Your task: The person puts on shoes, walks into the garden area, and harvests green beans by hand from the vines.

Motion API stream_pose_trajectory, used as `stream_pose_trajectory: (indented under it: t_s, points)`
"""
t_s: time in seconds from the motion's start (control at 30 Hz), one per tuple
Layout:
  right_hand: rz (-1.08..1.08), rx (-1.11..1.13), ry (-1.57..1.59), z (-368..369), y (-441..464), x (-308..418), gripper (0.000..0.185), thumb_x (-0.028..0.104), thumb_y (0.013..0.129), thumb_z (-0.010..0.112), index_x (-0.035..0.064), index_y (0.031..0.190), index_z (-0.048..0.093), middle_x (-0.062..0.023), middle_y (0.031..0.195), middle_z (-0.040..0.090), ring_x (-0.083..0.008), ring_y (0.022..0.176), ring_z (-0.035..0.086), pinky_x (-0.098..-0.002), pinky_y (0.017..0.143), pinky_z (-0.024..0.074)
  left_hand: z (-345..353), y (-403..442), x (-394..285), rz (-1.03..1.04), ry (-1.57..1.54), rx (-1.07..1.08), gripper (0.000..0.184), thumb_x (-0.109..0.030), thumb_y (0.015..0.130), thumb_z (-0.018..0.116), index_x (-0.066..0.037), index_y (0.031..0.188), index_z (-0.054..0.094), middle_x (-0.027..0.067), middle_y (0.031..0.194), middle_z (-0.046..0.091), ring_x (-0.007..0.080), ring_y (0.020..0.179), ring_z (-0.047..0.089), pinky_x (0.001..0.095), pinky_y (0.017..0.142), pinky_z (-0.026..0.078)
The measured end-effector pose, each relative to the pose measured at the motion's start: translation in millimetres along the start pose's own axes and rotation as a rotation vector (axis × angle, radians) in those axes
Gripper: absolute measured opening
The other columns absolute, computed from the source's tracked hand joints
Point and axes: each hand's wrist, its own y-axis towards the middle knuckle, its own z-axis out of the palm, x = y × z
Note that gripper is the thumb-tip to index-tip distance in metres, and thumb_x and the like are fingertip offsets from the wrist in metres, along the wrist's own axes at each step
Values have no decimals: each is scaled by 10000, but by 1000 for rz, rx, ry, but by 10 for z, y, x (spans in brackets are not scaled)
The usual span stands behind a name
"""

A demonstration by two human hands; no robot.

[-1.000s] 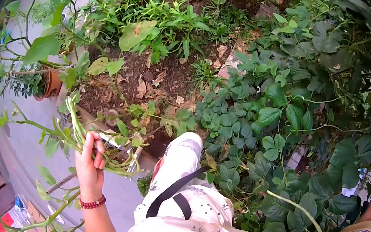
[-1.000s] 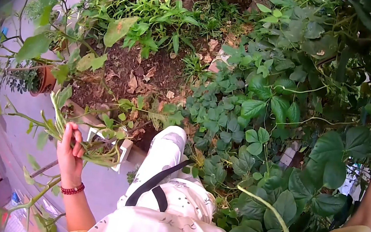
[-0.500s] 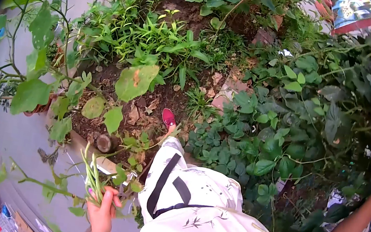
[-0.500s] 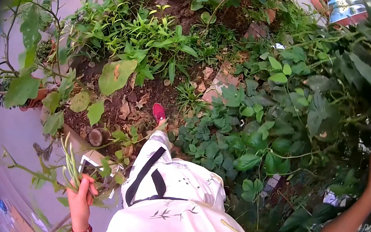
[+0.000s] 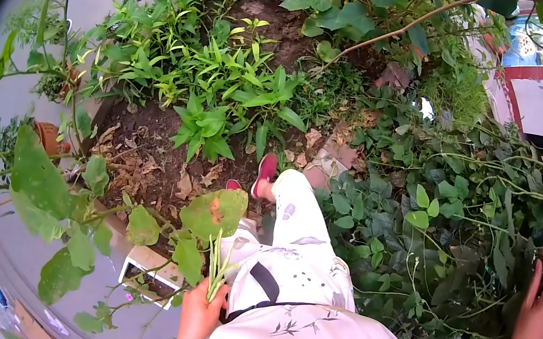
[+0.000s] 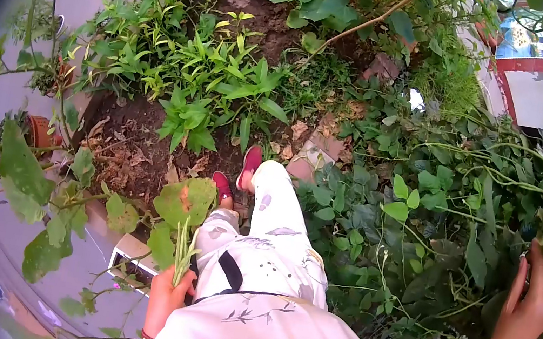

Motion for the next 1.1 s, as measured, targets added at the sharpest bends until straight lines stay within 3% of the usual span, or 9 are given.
stream_pose_trajectory:
  t_s: [0.13, 0.37, 0.43, 0.47, 0.7, 0.73, 0.9, 0.97, 1.1]
  points:
    - [218, 61, 31, 128, 309, -273, 259, 97, 952, 527, 50, 1194, 607, -148, 1120, 650, -230, 963, 648, -303, 819, 488, -60, 325, -713, -52, -31, 33, 185, -172, 890, 605, 12, 891, 628, 52, 574, 613, 126, 514, 566, 282, 520, 436]
    - [320, -404, 10, 359, 700, -818, 295, 81, 999, 429, -25, 1240, 560, -99, 1216, 615, -193, 1059, 610, -270, 918, 485, 205, 1269, -2206, 238, 201, -28, 182, -161, 879, 594, 7, 933, 640, 82, 579, 604, 137, 520, 573, 291, 531, 439]
    - [295, -437, -19, 384, 686, -1004, 302, 18, 973, 455, -56, 1257, 523, -125, 1243, 590, -218, 1083, 598, -279, 916, 498, 306, 1393, -2571, 315, 240, 29, 184, -157, 880, 595, 8, 944, 643, 76, 579, 606, 131, 516, 567, 287, 530, 439]
    - [283, -455, -71, 407, 685, -1035, 304, 2, 963, 466, -64, 1255, 517, -132, 1246, 586, -223, 1090, 595, -285, 915, 500, 351, 1469, -2727, 334, 271, 81, 195, -174, 880, 602, 10, 937, 631, 132, 611, 635, 256, 577, 655, 345, 576, 488]
    - [232, -502, -519, 399, 374, -1192, 278, -74, 887, 550, -58, 1163, 581, -198, 1152, 620, -294, 975, 640, -345, 854, 528, 719, 1755, -3565, 487, 238, 429, 190, -150, 896, 602, 18, 973, 646, 93, 675, 656, 153, 612, 627, 292, 615, 488]
    - [237, -509, -571, 397, 345, -1155, 269, -77, 878, 561, -52, 1143, 595, -211, 1130, 627, -306, 947, 650, -360, 837, 539, 767, 1741, -3701, 474, 221, 445, 167, -146, 899, 602, 7, 863, 659, 3, 655, 634, 60, 582, 503, 225, 560, 409]
    - [70, -400, -911, 221, 280, -729, 244, -15, 814, 611, 57, 1044, 648, -177, 1117, 605, -366, 989, 597, -420, 852, 539, 911, 1947, -3933, 485, 290, 614, 161, -120, 896, 596, 18, 835, 655, 34, 674, 648, 103, 628, 578, 248, 598, 447]
    - [52, -394, -834, 188, 246, -531, 230, 43, 832, 571, 88, 1045, 647, -181, 1137, 571, -400, 986, 578, -446, 829, 539, 983, 1894, -4027, 452, 188, 686, 188, -133, 919, 580, 8, 822, 659, 19, 652, 634, 78, 552, 530, 230, 519, 407]
    - [125, -278, 194, 212, 497, 126, 215, 69, 736, 660, 85, 950, 668, -113, 1025, 626, -250, 911, 633, -352, 714, 517, 913, 1789, -4119, 412, 110, 794, 247, -194, 943, 545, -16, 787, 619, 35, 620, 599, 42, 433, 402, 197, 404, 278]
